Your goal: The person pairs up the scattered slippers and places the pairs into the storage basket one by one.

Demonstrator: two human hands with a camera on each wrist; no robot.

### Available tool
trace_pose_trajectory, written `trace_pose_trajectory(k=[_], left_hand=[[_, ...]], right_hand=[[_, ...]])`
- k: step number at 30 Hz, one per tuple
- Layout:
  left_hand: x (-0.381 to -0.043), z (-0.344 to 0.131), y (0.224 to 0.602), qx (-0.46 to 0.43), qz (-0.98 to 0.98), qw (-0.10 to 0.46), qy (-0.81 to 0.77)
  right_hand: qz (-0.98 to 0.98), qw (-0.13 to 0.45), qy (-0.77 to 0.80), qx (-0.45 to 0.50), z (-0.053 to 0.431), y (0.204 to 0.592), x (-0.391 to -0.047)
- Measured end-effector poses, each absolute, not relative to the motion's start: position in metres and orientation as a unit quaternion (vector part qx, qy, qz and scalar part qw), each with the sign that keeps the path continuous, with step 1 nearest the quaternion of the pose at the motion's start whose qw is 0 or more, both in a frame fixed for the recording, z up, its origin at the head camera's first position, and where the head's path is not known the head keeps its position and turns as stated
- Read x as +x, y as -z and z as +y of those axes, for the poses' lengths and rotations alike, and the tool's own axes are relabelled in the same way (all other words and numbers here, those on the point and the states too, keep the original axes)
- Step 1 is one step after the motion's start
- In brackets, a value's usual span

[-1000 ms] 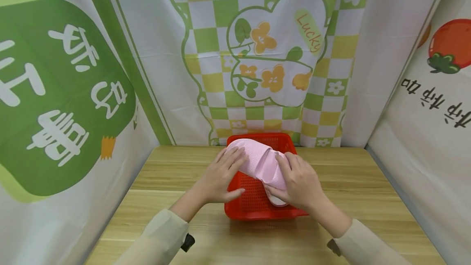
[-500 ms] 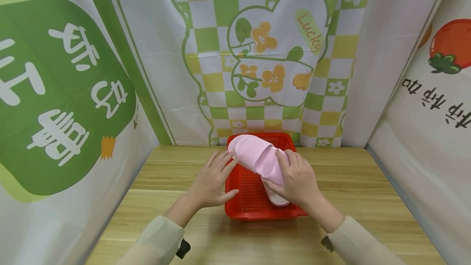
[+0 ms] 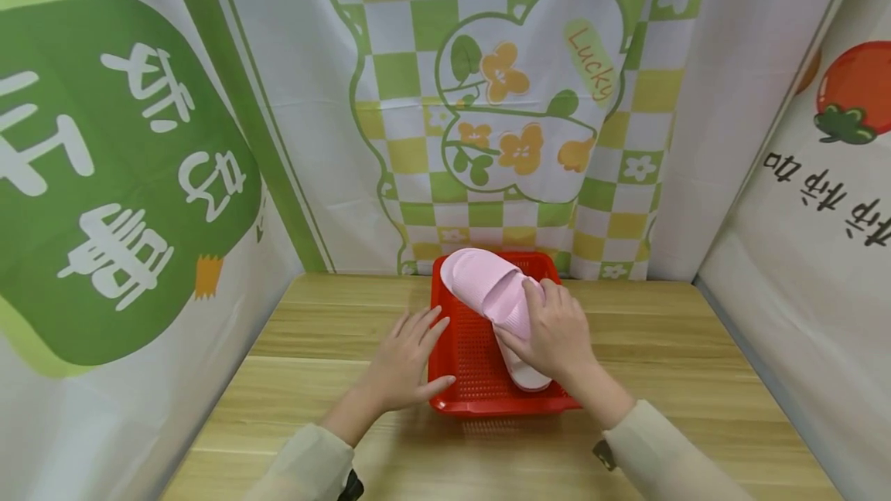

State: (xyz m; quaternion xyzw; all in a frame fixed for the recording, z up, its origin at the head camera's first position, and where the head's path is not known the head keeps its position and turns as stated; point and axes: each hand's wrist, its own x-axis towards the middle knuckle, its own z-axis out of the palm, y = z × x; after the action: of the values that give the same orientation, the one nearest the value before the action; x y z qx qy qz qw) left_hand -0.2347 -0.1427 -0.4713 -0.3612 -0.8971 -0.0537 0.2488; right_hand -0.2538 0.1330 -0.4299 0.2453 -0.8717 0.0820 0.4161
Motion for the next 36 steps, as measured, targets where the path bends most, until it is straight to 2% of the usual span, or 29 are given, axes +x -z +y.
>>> trace_pose_trajectory(k=[6,23,36], left_hand=[[-0.235,-0.144,0.485,-0.352,-0.902,0.239,0.07],[-0.235,-0.149,0.5,-0.325,-0.923,0.196,0.068],[-0.237,-0.148,0.512,-0.326,-0.922,0.188,0.088]], right_hand=[[-0.881,0.407,-0.087,0.225,0.128,0.434,-0.259],[-0.927,0.323,-0.088,0.172,0.114,0.443,-0.267],[-0.95,0.275,-0.097,0.113,0.102,0.448,-0.271]])
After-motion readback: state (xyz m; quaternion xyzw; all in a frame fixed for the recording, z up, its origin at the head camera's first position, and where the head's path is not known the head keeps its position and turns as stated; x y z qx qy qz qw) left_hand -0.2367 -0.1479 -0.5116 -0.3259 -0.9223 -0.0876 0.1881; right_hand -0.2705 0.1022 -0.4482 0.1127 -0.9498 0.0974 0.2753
